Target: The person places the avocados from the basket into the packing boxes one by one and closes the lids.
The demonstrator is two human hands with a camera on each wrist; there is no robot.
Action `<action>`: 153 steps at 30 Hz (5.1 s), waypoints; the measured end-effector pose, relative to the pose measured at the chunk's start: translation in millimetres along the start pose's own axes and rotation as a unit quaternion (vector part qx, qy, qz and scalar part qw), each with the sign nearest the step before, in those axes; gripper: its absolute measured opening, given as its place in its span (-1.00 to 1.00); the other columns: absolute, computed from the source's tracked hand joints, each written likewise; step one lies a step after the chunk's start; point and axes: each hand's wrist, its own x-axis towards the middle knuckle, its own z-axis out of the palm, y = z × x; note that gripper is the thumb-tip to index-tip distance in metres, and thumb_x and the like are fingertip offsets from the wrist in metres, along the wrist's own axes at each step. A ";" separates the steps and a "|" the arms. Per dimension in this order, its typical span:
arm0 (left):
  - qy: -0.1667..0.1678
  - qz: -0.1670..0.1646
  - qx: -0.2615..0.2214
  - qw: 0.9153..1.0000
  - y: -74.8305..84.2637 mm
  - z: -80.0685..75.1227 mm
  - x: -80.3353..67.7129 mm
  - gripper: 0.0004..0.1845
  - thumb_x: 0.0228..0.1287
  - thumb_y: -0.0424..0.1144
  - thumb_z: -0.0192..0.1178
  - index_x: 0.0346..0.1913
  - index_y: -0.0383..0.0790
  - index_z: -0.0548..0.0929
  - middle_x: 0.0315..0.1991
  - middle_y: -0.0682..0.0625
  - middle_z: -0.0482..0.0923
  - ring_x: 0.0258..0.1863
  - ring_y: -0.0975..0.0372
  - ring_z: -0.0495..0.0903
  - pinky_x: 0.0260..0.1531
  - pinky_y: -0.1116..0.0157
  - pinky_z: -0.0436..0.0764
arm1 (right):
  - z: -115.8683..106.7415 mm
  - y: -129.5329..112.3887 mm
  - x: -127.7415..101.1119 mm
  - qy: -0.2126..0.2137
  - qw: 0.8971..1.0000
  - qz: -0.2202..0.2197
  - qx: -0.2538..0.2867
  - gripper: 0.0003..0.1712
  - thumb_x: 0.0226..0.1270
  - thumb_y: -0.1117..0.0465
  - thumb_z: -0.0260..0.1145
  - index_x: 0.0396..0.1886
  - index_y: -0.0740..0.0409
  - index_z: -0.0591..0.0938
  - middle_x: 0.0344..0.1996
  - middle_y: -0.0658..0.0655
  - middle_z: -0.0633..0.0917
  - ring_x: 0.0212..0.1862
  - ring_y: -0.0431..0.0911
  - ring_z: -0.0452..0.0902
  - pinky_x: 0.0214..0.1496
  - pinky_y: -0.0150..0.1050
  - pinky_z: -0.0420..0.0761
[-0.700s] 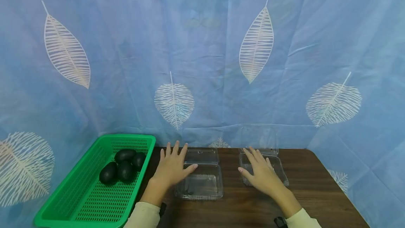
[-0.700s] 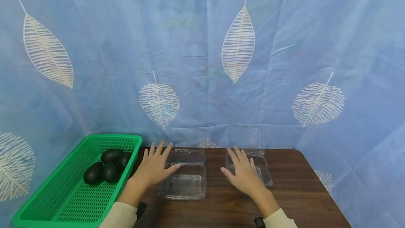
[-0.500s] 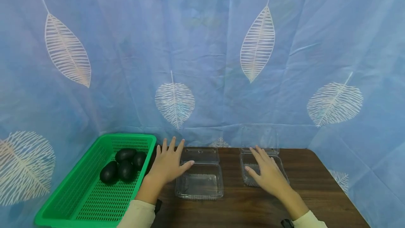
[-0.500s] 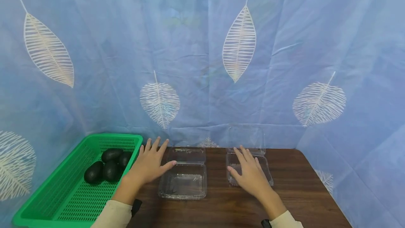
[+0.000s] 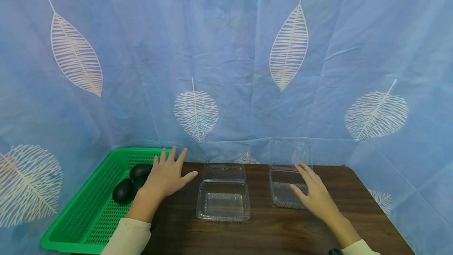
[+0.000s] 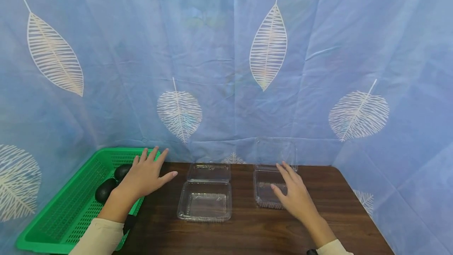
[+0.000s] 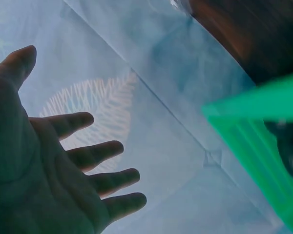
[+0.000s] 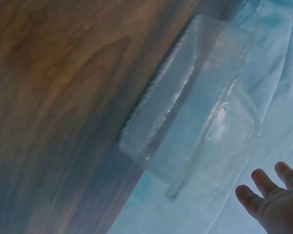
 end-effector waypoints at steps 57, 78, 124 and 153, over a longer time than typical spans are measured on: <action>-0.097 -0.120 -0.156 0.976 -187.5 19.1 -27.5 0.20 0.47 0.36 0.04 0.55 -0.67 -0.19 0.41 -0.80 -0.10 0.34 -0.64 0.07 0.15 -0.51 0.32 | -15.6 73.4 -20.9 -0.146 0.886 0.319 0.304 -0.37 0.70 0.22 0.00 0.51 0.58 0.15 0.30 0.59 0.37 -0.09 -0.05 0.59 -0.01 -0.21 0.76; -0.143 -0.163 -0.215 0.952 -200.1 35.2 -30.4 0.22 0.48 0.36 0.01 0.54 -0.70 -0.25 0.46 -0.78 -0.22 0.40 -0.62 -0.05 0.26 -0.49 0.25 | -6.2 77.7 -35.4 -0.176 0.795 0.325 0.480 -0.45 0.64 0.17 0.15 0.42 0.40 0.31 0.02 0.10 0.38 -0.11 -0.17 0.45 0.02 -0.35 0.68; -0.207 -0.248 -0.374 0.869 -212.2 69.5 -40.0 0.26 0.50 0.29 0.04 0.48 -0.74 -0.45 0.45 -0.75 -0.43 0.42 -0.59 -0.09 0.05 -0.27 0.63 | 22.2 37.9 -43.7 -0.168 0.743 0.305 0.571 -0.64 0.65 0.20 0.14 0.33 0.16 0.45 -0.07 0.01 0.44 -0.14 -0.26 0.49 0.09 -0.37 0.67; -0.165 -0.243 -0.384 0.875 -212.4 78.3 -37.8 0.11 0.50 0.17 0.13 0.37 -0.89 -0.12 0.27 -0.76 0.04 0.24 -0.52 0.30 -0.10 -0.02 0.77 | 23.3 34.1 -43.5 -0.163 0.754 0.307 0.557 -0.52 0.64 0.18 0.16 0.41 0.26 0.36 -0.13 0.01 0.47 -0.17 -0.27 0.51 0.04 -0.40 0.68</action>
